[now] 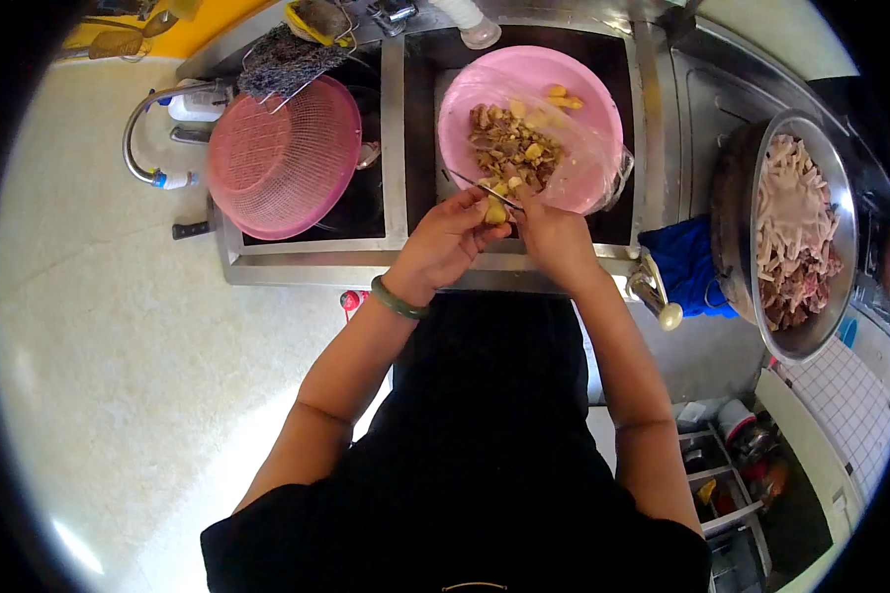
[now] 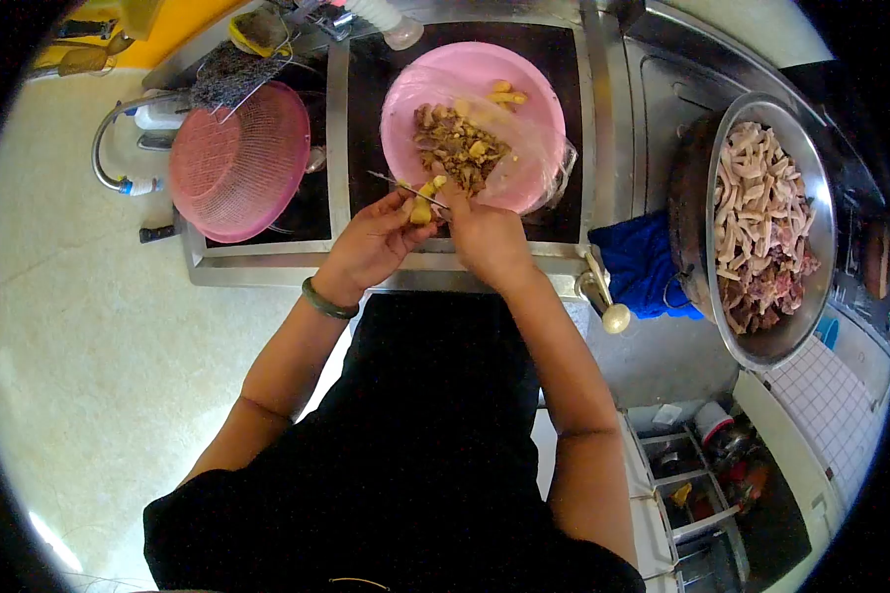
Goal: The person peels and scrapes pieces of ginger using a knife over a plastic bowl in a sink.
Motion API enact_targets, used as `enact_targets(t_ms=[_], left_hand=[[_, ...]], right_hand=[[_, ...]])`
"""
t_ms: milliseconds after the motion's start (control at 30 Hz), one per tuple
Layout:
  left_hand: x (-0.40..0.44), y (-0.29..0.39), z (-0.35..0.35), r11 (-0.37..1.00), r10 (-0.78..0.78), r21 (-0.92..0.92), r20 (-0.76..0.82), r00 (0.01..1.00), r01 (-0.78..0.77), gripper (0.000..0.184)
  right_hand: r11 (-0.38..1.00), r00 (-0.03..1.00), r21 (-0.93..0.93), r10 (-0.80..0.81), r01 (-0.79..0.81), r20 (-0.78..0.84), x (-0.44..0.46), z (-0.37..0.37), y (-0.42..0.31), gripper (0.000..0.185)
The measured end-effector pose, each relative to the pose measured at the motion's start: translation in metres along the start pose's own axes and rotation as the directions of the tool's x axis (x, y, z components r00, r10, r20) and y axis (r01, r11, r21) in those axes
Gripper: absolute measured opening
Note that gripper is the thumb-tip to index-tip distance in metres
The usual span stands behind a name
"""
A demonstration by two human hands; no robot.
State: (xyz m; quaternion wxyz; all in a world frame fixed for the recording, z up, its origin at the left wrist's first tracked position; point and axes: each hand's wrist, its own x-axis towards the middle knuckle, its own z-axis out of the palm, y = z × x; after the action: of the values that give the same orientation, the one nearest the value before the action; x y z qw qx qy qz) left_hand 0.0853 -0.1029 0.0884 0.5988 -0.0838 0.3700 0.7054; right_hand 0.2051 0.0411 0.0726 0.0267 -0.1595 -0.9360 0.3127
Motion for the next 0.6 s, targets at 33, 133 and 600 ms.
enact_targets(t_ms=[33,133,600], left_hand=[[-0.001,0.002,0.0,1.0,-0.019,-0.001,-0.004,1.0,0.019,0.035],[-0.002,0.001,-0.006,0.991,-0.109,-0.079,0.047,0.993,0.112,0.036],[-0.004,-0.003,-0.013,0.978,-0.142,-0.141,0.099,0.985,0.155,0.034]], right_hand=[[1.0,1.0,-0.001,-0.009,0.009,0.006,0.0,-0.001,0.0,0.043],[0.993,0.984,-0.044,-0.116,0.111,-0.132,0.001,0.003,0.01,0.046],[0.988,0.998,0.156,-0.009,0.018,-0.058,0.0,0.0,0.006,0.048]])
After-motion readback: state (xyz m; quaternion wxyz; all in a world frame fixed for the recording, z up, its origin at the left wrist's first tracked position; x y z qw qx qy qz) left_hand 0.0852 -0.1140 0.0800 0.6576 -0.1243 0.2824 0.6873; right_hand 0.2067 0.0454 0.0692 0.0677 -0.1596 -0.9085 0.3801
